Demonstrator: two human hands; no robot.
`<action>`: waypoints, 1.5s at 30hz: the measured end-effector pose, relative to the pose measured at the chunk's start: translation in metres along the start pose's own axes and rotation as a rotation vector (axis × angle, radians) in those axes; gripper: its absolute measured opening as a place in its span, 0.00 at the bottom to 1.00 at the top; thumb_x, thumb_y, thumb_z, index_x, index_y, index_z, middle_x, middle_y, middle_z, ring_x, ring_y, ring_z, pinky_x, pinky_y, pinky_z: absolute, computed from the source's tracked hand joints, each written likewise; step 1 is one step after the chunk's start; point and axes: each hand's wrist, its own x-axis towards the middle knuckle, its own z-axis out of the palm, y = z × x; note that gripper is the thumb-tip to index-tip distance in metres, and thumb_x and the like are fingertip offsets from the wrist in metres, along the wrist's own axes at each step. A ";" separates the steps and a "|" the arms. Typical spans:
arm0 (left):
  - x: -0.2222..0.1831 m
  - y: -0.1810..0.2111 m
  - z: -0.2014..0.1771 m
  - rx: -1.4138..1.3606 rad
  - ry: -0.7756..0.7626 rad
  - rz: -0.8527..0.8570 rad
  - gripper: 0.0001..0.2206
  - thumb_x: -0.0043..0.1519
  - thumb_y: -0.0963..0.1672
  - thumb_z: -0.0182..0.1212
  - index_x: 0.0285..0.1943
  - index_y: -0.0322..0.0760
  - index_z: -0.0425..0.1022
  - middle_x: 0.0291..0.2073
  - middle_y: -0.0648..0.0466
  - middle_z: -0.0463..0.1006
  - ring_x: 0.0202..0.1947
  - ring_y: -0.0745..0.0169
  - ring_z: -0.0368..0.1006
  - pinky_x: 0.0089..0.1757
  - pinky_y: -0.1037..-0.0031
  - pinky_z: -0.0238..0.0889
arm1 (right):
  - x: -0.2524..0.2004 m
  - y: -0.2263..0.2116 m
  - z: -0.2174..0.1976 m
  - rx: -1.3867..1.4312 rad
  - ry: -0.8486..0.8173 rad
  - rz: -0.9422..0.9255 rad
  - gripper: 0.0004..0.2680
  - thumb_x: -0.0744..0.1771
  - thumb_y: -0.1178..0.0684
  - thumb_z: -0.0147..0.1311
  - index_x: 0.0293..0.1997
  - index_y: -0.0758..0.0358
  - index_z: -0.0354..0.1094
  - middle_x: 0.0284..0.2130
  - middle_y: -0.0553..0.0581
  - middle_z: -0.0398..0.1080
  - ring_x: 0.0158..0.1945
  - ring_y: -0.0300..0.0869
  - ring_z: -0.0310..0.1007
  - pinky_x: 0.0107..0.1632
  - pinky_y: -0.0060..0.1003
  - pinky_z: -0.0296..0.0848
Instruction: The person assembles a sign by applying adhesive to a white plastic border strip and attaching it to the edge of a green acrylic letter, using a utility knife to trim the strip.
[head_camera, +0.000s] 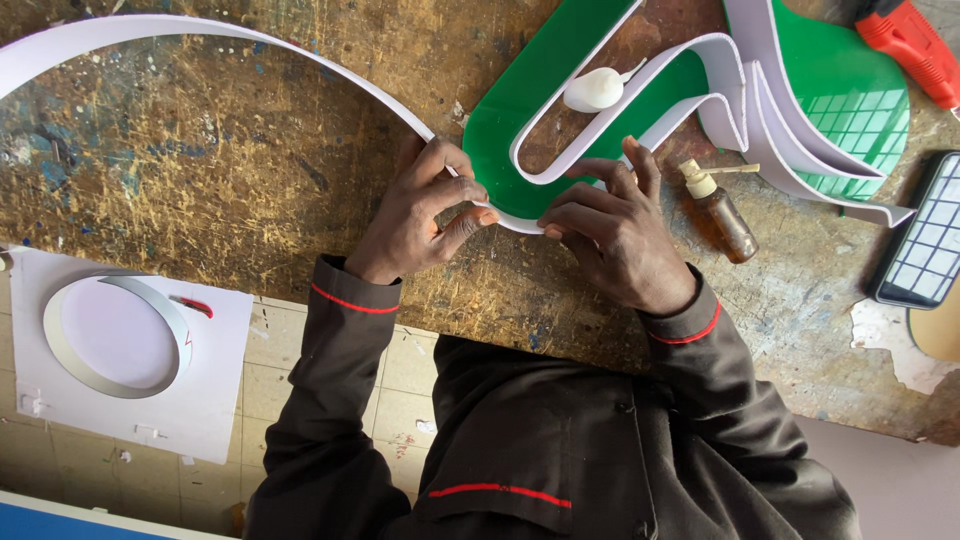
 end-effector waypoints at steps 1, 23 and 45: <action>0.001 0.001 -0.001 0.001 0.001 0.001 0.08 0.75 0.48 0.68 0.45 0.43 0.82 0.47 0.54 0.70 0.46 0.51 0.58 0.45 0.62 0.62 | 0.000 0.000 0.000 -0.001 0.001 -0.001 0.06 0.76 0.47 0.62 0.45 0.51 0.81 0.43 0.51 0.80 0.68 0.53 0.72 0.83 0.61 0.33; -0.007 -0.013 0.008 0.050 0.014 0.063 0.08 0.73 0.47 0.71 0.43 0.43 0.81 0.46 0.52 0.69 0.47 0.41 0.65 0.49 0.56 0.65 | 0.009 -0.031 0.095 -0.446 0.521 -0.126 0.15 0.74 0.51 0.65 0.70 0.57 0.77 0.52 0.60 0.79 0.56 0.56 0.79 0.61 0.56 0.76; 0.000 0.018 -0.002 -0.079 -0.003 -0.011 0.11 0.75 0.47 0.63 0.41 0.40 0.83 0.44 0.52 0.65 0.49 0.54 0.69 0.53 0.64 0.62 | -0.115 0.018 -0.079 -0.537 0.742 0.436 0.14 0.78 0.54 0.60 0.73 0.69 0.73 0.68 0.74 0.72 0.60 0.70 0.71 0.58 0.63 0.65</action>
